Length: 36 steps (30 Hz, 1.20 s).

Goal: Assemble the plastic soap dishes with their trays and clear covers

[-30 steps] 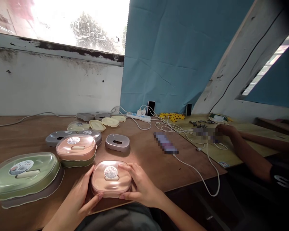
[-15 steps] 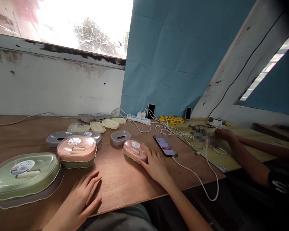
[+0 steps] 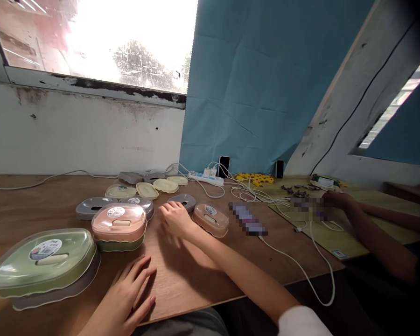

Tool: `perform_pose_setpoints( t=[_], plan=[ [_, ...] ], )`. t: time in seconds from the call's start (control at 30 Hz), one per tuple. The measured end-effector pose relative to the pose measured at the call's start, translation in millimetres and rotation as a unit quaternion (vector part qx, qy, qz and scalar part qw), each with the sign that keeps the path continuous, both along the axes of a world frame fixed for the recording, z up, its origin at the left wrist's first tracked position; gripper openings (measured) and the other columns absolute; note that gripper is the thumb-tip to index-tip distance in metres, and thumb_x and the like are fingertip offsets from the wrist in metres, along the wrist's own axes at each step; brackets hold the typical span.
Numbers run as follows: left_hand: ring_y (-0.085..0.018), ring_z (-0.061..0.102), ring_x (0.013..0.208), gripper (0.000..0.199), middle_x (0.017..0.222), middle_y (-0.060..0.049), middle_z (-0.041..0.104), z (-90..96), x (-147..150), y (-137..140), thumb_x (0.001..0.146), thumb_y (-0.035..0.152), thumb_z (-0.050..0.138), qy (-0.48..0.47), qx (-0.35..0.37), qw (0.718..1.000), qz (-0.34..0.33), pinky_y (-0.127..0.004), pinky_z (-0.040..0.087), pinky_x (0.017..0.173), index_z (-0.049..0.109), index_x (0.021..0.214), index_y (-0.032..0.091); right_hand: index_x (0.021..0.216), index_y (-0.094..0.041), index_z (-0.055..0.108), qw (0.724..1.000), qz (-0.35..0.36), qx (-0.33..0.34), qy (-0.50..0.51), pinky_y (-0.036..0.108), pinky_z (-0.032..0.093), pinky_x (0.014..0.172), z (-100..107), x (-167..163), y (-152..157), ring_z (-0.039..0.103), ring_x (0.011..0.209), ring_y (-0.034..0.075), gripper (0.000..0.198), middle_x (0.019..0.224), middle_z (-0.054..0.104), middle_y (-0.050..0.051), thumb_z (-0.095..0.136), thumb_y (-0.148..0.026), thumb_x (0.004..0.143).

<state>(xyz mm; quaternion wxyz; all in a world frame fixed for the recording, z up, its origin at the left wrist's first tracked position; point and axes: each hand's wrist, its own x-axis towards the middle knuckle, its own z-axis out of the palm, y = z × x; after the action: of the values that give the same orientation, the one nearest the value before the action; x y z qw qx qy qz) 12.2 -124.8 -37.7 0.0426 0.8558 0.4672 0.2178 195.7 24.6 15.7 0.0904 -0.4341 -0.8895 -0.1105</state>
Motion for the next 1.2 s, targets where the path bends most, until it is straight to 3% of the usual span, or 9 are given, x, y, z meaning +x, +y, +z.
perform_pose_setpoints(
  t=[0.2, 0.4, 0.53, 0.63, 0.8, 0.9, 1.03, 1.1, 1.2],
  plan=[
    [-0.024, 0.050, 0.124, 0.034, 0.137, -0.009, 0.051, 6.2, 2, 0, 0.089, 0.034, 0.049, 0.012, -0.005, 1.000, 0.000, -0.036, 0.047, 0.098, 0.056, 0.120, 0.024, 0.115, -0.016, 0.055, 1.000, -0.023, -0.016, -0.009, 0.045, 0.046, 0.091, -8, -39, 81, 0.055, 0.108, 0.023, 0.029, 0.122, 0.054, 0.009, 0.055, -0.032, 0.092],
    [-0.025, 0.048, 0.125, 0.033, 0.137, -0.008, 0.050, 0.7, 1, 1, 0.088, 0.033, 0.050, -0.007, -0.001, 1.000, -0.002, -0.037, 0.046, 0.099, 0.056, 0.120, 0.024, 0.114, -0.016, 0.056, 1.000, 0.009, -0.018, 0.007, 0.045, 0.046, 0.091, -13, -39, 94, 0.056, 0.107, 0.023, 0.027, 0.120, 0.056, 0.008, 0.055, -0.031, 0.092],
    [-0.026, 0.049, 0.124, 0.032, 0.136, -0.007, 0.051, -5.0, 3, -1, 0.087, 0.032, 0.052, -0.037, 0.017, 0.999, 0.014, -0.038, 0.047, 0.099, 0.057, 0.118, 0.025, 0.107, -0.014, 0.058, 0.997, 0.013, -0.006, 0.072, 0.046, 0.044, 0.092, -2, -20, 82, 0.053, 0.109, 0.024, 0.025, 0.117, 0.056, 0.008, 0.059, -0.030, 0.089],
    [-0.025, 0.051, 0.122, 0.034, 0.137, -0.006, 0.052, -1.6, 2, -1, 0.087, 0.033, 0.052, -0.017, 0.022, 1.000, 0.006, -0.036, 0.049, 0.097, 0.057, 0.120, 0.027, 0.097, -0.015, 0.058, 0.987, 0.010, 0.002, 0.161, 0.040, 0.044, 0.089, 6, -3, 65, 0.054, 0.104, 0.023, 0.012, 0.105, 0.059, 0.007, 0.056, -0.018, 0.085],
    [-0.024, 0.052, 0.123, 0.034, 0.136, -0.005, 0.052, 6.1, 0, -1, 0.089, 0.035, 0.050, 0.023, 0.021, 0.999, -0.009, -0.035, 0.050, 0.095, 0.055, 0.122, 0.027, 0.111, -0.019, 0.045, 0.934, -0.036, -0.018, 0.355, 0.029, 0.049, 0.069, 14, 19, 24, 0.057, 0.073, 0.016, 0.035, 0.084, 0.054, 0.001, 0.049, -0.017, 0.077],
    [-0.024, 0.051, 0.123, 0.041, 0.136, -0.007, 0.052, 3.6, 0, -1, 0.089, 0.035, 0.050, 0.005, 0.028, 1.000, -0.007, -0.035, 0.048, 0.096, 0.048, 0.129, 0.025, 0.123, -0.022, 0.035, 0.891, -0.056, -0.083, 0.443, 0.022, 0.045, 0.046, 16, 30, -3, 0.052, 0.053, 0.011, 0.046, 0.079, 0.048, -0.003, 0.042, -0.022, 0.077],
    [-0.025, 0.040, 0.132, 0.065, 0.148, -0.012, 0.035, -0.2, 2, -3, 0.090, 0.027, 0.046, -0.060, 0.025, 0.997, 0.029, -0.035, 0.043, 0.101, 0.014, 0.146, 0.023, 0.125, -0.023, 0.034, 0.845, -0.049, -0.220, 0.485, 0.017, 0.038, 0.030, 9, 43, -31, 0.052, 0.045, 0.010, 0.045, 0.074, 0.050, -0.004, 0.038, -0.026, 0.080],
    [-0.025, 0.036, 0.134, 0.066, 0.152, -0.012, 0.026, -0.3, 4, -4, 0.090, 0.025, 0.044, -0.064, 0.008, 0.997, 0.036, -0.036, 0.040, 0.103, 0.009, 0.147, 0.025, 0.116, -0.021, 0.044, 0.832, -0.039, -0.282, 0.477, 0.017, 0.037, 0.029, 4, 46, -40, 0.054, 0.045, 0.011, 0.036, 0.071, 0.053, -0.002, 0.040, -0.032, 0.082],
    [-0.026, 0.038, 0.133, 0.063, 0.152, -0.011, 0.026, 0.2, 6, -4, 0.089, 0.021, 0.044, -0.058, -0.006, 0.998, 0.034, -0.037, 0.040, 0.103, 0.016, 0.146, 0.026, 0.091, -0.018, 0.055, 0.828, -0.018, -0.343, 0.443, 0.017, 0.036, 0.030, -4, 48, -47, 0.051, 0.042, 0.010, 0.028, 0.062, 0.052, -0.003, 0.041, -0.042, 0.086]
  ],
)
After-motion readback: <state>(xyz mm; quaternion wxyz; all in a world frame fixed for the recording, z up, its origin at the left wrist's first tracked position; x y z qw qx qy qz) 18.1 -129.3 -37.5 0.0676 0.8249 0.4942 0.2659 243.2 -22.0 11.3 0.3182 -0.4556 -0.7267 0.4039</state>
